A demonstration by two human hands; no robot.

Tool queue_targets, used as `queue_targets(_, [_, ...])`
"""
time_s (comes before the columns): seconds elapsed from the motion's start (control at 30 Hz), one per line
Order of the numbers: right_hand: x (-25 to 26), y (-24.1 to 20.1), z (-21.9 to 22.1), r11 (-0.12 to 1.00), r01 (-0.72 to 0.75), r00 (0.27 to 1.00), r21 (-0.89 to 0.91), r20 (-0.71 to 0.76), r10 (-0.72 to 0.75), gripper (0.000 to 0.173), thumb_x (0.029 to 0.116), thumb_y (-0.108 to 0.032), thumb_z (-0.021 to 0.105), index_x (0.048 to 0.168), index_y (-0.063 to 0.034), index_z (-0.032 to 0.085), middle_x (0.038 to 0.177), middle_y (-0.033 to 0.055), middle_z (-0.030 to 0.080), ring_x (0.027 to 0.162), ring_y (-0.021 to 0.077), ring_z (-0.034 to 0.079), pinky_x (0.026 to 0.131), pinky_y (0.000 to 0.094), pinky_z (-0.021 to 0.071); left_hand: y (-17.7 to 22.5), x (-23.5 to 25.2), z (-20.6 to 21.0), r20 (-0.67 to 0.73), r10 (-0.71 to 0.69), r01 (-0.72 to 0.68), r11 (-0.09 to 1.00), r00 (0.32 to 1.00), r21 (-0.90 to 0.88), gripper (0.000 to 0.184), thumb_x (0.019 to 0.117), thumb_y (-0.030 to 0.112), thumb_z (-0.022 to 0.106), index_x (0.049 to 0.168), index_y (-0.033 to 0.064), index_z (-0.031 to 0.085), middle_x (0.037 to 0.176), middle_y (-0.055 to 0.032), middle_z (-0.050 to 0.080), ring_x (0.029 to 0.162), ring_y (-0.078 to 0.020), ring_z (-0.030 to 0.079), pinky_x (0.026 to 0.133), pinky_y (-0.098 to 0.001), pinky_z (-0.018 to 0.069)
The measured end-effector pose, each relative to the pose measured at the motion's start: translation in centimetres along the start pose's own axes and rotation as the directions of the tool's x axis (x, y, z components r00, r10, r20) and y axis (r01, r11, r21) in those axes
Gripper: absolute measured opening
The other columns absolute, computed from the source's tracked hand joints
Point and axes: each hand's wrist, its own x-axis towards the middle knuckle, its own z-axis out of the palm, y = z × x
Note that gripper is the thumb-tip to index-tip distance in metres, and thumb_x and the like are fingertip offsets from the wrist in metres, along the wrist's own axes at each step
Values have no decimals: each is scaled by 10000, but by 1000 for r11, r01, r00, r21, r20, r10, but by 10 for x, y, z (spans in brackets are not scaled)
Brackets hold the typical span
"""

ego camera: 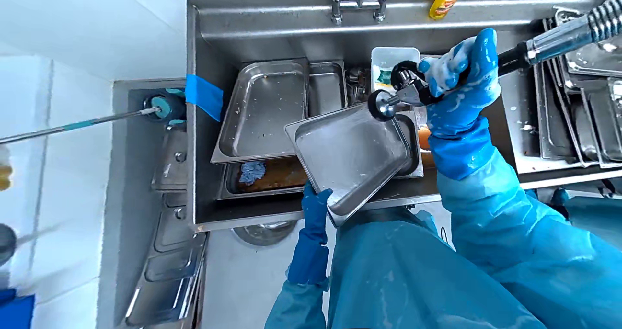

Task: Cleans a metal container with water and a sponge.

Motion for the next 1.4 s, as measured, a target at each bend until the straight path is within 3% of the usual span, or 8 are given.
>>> queue_targets(0.37, [26,-22,-28,964,142,989,-226,76,-128,282,1015,-143,500,738,-161,553,531,-47,494,478,110,517,600,370,559,49,-3,3,-25,32,-27,987,999,157,738,806,99,790,1484,69,501,1283,-219,661,1200,-353,633,1020,-586,494])
queue_targets(0.63, [30,-31,-30,981,160,987,-111,-2,-162,318,1022,-141,478,709,-131,535,500,-20,482,454,137,525,585,391,566,106,-23,19,-156,187,-108,904,970,413,643,792,144,774,1407,95,595,1172,-189,708,1092,-388,669,920,-663,501])
queue_targets(0.83, [19,-28,-54,905,-90,996,-416,-63,70,211,980,-186,610,778,-143,566,568,-44,517,462,94,488,469,303,473,141,-45,31,-212,316,-194,871,925,451,610,738,120,811,1329,121,663,1095,-137,733,1025,-331,686,883,-625,512])
queue_targets(1.07, [-4,-41,-91,879,-284,959,-384,-128,254,234,982,-206,603,766,-118,583,566,-38,528,452,69,477,434,244,415,169,-90,52,-260,541,-415,812,800,411,769,677,-10,799,1412,87,596,1140,-126,735,1004,-234,703,878,-499,551])
queue_targets(1.17, [13,-58,-111,870,-275,942,-408,66,329,206,989,-201,579,1016,-23,678,707,26,644,568,114,592,529,284,522,185,-103,79,-256,605,-472,770,754,430,909,649,-73,787,1488,153,520,1313,-154,659,1153,-315,658,940,-573,533])
queue_targets(1.23, [31,-74,-128,855,-305,884,-420,207,418,420,997,-193,535,1370,-3,578,909,79,716,730,142,654,679,311,573,196,-108,103,-244,663,-546,733,708,407,954,630,-147,744,1506,147,506,1543,-103,498,1335,-292,554,1040,-539,496])
queue_targets(1.27, [39,-81,-136,844,-337,858,-418,232,457,471,1006,-180,528,1452,-26,525,951,94,723,751,147,656,696,308,569,202,-110,115,-250,680,-552,717,690,427,953,620,-156,732,1499,138,511,1589,-70,450,1379,-282,518,1055,-538,485])
queue_targets(1.4, [56,-109,-169,801,-405,824,-440,203,529,486,971,-170,591,1446,-78,548,956,87,721,732,140,649,682,299,564,227,-120,156,-275,686,-467,684,674,560,970,643,-95,741,1537,150,455,1660,-72,326,1432,-298,458,1057,-554,474])
